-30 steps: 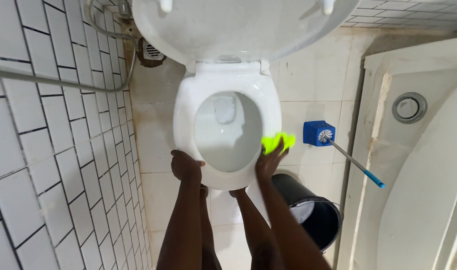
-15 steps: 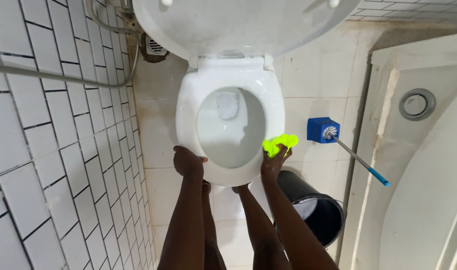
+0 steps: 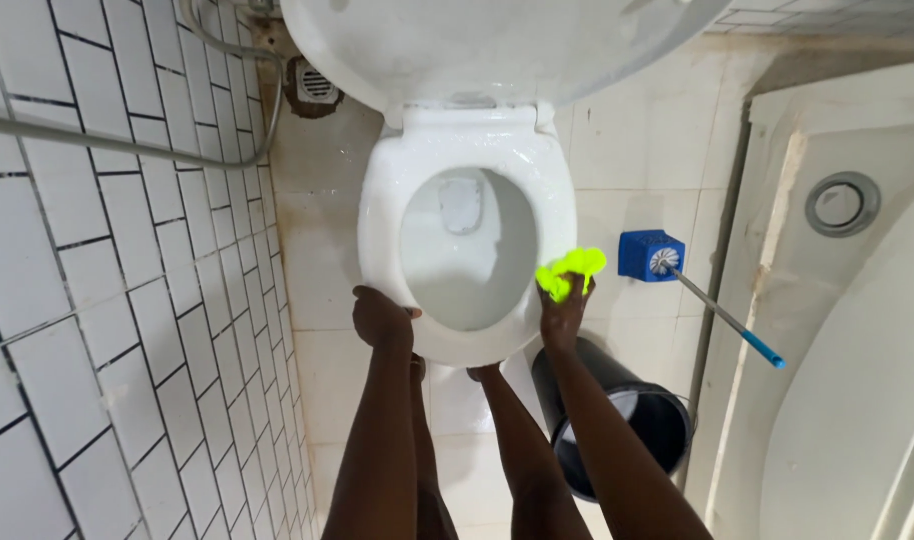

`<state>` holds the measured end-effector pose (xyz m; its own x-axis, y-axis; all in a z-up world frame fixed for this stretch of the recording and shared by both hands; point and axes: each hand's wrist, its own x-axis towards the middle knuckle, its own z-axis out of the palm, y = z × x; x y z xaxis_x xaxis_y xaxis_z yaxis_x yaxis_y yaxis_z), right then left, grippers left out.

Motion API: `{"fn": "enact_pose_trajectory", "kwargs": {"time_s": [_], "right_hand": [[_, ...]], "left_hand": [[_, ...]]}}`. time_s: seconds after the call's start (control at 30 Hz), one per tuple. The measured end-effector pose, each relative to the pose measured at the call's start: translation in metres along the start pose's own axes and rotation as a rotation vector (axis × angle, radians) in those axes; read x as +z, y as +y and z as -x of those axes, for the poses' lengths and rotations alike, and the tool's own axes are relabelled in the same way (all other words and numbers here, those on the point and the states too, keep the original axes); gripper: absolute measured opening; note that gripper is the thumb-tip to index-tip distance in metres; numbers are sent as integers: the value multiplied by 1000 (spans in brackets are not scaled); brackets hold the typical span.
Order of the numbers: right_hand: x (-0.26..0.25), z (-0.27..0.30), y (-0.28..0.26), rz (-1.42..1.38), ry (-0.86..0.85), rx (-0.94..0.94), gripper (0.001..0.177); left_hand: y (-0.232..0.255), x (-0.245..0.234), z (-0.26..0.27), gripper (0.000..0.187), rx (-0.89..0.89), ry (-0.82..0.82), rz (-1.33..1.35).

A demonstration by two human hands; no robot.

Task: Cleaning a toilet bowl and lid with a sponge and soapy water.

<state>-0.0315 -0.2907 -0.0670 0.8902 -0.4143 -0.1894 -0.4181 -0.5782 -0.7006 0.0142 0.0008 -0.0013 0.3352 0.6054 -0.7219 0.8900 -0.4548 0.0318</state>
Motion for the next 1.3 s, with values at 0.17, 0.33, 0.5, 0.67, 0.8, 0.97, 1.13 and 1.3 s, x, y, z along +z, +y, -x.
{"fn": "enact_pose_trajectory", "kwargs": {"time_s": [0.17,0.33,0.5,0.67,0.8,0.97,1.13,1.3], "right_hand": [[9,-31,-19,-124,37,-143,45],[8,-91,-58,-23,10,-319,43],[4,-9,-14,60,39,-195,45],[15,77,-15,-38,32,170,45],[25,38,10,77,116,-67,43],[13,-103,-35,76,4,-453,46],[10,-118,-30,1,-117,-503,46],[11,34,-4,76,8,-114,43]], "left_hand": [[8,-7,5,30,13,-19,38],[2,-3,2,10,23,-47,159],[12,-7,3,31,3,-12,35],[4,-6,1,40,9,-3,22],[3,-4,3,40,29,4,-25],[5,0,-2,57,9,-10,-62],[-4,0,-8,79,47,53,-177],[-9,10,-15,63,68,52,-65]]}}
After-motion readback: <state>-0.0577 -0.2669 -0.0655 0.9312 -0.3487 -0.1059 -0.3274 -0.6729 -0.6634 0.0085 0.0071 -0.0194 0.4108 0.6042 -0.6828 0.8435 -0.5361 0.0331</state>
